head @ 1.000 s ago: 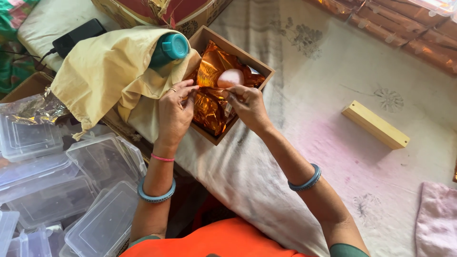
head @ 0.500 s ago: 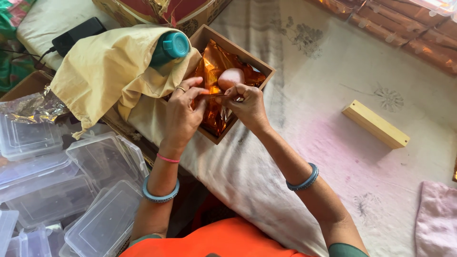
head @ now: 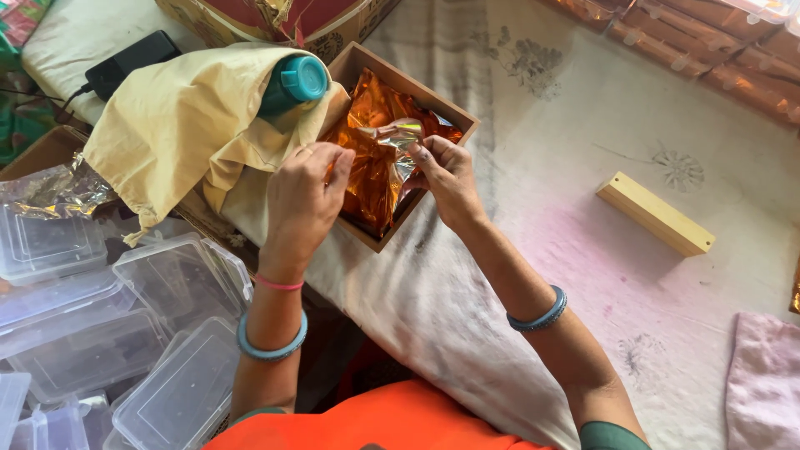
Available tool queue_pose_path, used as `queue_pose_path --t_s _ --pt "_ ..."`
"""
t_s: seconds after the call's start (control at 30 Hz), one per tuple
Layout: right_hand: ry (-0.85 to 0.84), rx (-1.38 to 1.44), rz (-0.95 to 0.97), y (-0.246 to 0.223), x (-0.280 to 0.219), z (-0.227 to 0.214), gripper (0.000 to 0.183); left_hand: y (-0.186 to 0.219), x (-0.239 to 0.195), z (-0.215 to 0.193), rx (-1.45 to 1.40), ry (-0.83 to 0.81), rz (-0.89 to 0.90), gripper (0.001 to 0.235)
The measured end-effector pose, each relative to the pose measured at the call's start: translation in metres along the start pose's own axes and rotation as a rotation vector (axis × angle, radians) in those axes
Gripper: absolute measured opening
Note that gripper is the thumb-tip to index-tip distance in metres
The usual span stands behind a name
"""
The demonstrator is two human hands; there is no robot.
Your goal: The person wipes a wooden mold with a pink cloth, then wraps a rectangular object in orange foil using the mold. They then wipe a clear plastic container with the cloth.
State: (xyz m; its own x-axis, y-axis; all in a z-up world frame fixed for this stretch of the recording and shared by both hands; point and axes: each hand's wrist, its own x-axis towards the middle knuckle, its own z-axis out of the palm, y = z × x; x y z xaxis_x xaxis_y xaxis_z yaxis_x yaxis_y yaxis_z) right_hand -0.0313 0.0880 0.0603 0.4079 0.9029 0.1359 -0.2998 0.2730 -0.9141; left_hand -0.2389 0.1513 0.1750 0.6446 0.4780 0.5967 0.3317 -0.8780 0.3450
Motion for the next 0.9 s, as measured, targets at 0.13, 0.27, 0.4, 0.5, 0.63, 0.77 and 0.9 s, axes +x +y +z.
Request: queue_pose_path --t_s 0.13,0.27,0.4,0.5,0.63,0.77,0.9 --pt "0.126 -0.182 -0.111 -0.003 -0.002 -0.007 0.021 -0.02 0.008 0.041 0.002 -0.162 -0.102 0.025" --pt "0.231 -0.437 -0.143 -0.004 -0.013 -0.022 0.018 -0.069 0.009 0.104 0.09 -0.342 -0.07 0.019" --pt "0.061 -0.725 -0.538 -0.023 -0.043 -0.001 0.003 -0.043 0.038 0.083 0.058 -0.145 -0.151 0.016" --pt "-0.118 -0.946 -0.719 -0.023 -0.064 0.015 0.007 -0.026 0.061 0.071 -0.067 0.022 -0.165 0.02" --pt "-0.196 -1.11 -0.767 -0.014 -0.073 0.023 0.012 -0.043 0.069 0.109 -0.017 -0.298 -0.031 0.038" --pt "-0.189 -1.112 -0.743 -0.014 -0.07 0.018 0.013 -0.052 0.068 0.146 0.139 -0.623 -0.122 0.074" --pt "-0.099 -0.963 -0.693 -0.013 -0.068 0.019 0.01 -0.068 0.062 0.151 0.163 -0.516 -0.114 0.077"
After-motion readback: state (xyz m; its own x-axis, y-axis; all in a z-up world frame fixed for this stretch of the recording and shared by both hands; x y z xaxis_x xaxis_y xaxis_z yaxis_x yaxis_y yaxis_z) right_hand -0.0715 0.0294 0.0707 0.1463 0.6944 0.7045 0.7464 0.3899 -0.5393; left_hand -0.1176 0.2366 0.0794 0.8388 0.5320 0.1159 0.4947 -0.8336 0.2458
